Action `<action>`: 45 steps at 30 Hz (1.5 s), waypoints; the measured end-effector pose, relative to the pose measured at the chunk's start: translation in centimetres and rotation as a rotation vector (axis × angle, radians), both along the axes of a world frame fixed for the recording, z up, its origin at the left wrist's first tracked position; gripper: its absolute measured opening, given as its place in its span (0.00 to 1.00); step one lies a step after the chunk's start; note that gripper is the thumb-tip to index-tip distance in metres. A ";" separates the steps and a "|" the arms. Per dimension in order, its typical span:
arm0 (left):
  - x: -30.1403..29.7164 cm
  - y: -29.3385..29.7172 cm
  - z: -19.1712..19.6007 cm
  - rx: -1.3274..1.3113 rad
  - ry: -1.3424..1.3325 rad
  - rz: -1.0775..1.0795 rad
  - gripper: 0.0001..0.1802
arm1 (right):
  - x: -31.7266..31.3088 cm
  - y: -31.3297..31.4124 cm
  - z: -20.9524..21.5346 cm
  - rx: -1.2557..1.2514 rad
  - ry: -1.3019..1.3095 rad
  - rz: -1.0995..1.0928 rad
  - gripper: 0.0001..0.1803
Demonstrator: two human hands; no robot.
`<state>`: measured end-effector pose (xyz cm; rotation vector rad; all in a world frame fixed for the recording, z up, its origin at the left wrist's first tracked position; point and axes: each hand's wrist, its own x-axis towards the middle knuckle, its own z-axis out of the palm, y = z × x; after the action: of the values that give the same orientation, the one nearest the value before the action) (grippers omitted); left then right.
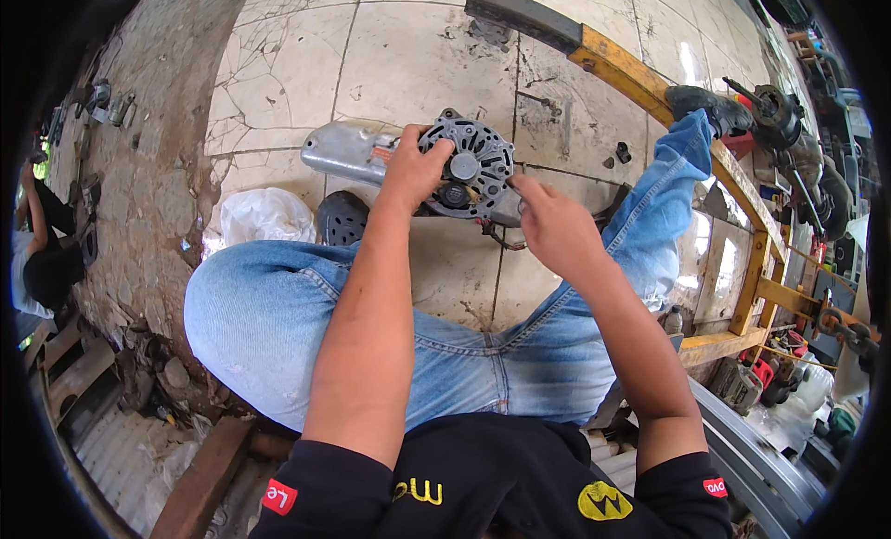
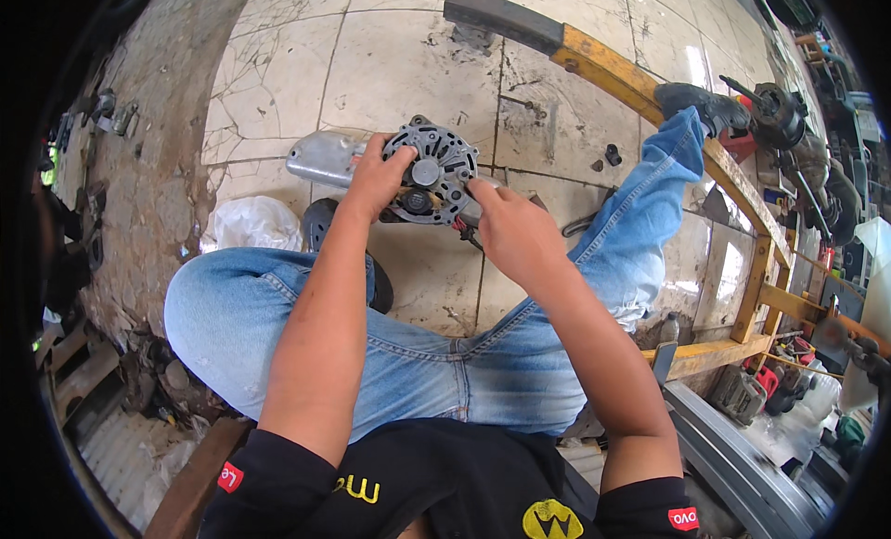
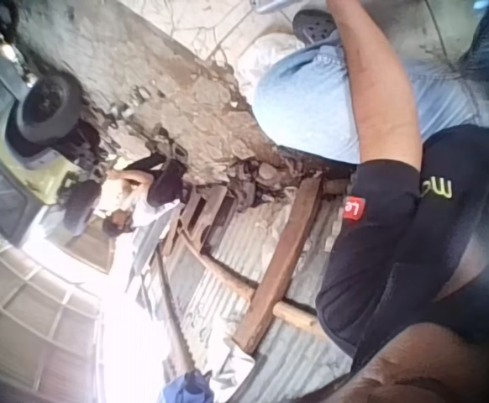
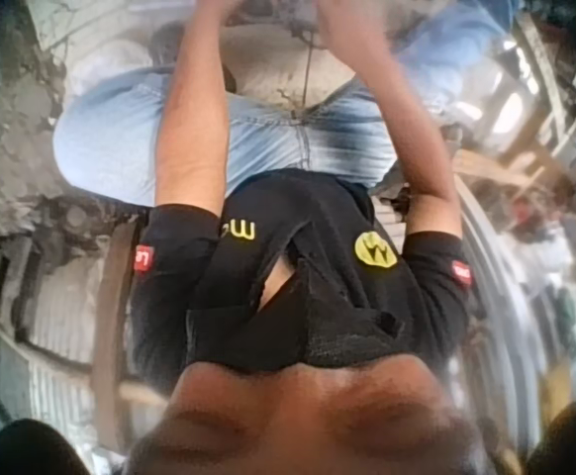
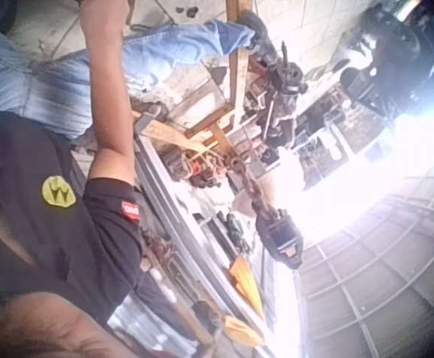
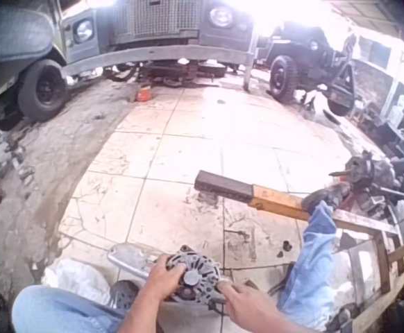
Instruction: The person sits on the floor and uses a wrench to loosen and tighten bolts on an alternator. They manipulate the internal components and wires with their hands, occasionally adjusting the tool and repositioning the alternator.
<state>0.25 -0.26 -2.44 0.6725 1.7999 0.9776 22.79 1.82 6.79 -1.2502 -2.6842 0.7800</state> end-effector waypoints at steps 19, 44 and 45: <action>0.5 -0.2 1.3 0.044 0.037 0.009 0.31 | -0.1 -0.6 -1.6 0.201 -0.216 0.132 0.31; 0.4 0.0 2.0 0.033 0.081 -0.039 0.29 | -0.1 -0.2 -2.0 0.210 -0.194 0.188 0.23; 0.4 0.1 2.0 0.036 0.065 -0.037 0.29 | -0.1 -0.1 -2.0 0.218 -0.191 0.192 0.23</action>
<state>0.64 -0.20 -0.41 0.7650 1.8236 0.9757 22.72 1.68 4.84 -1.0782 -2.9773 0.3848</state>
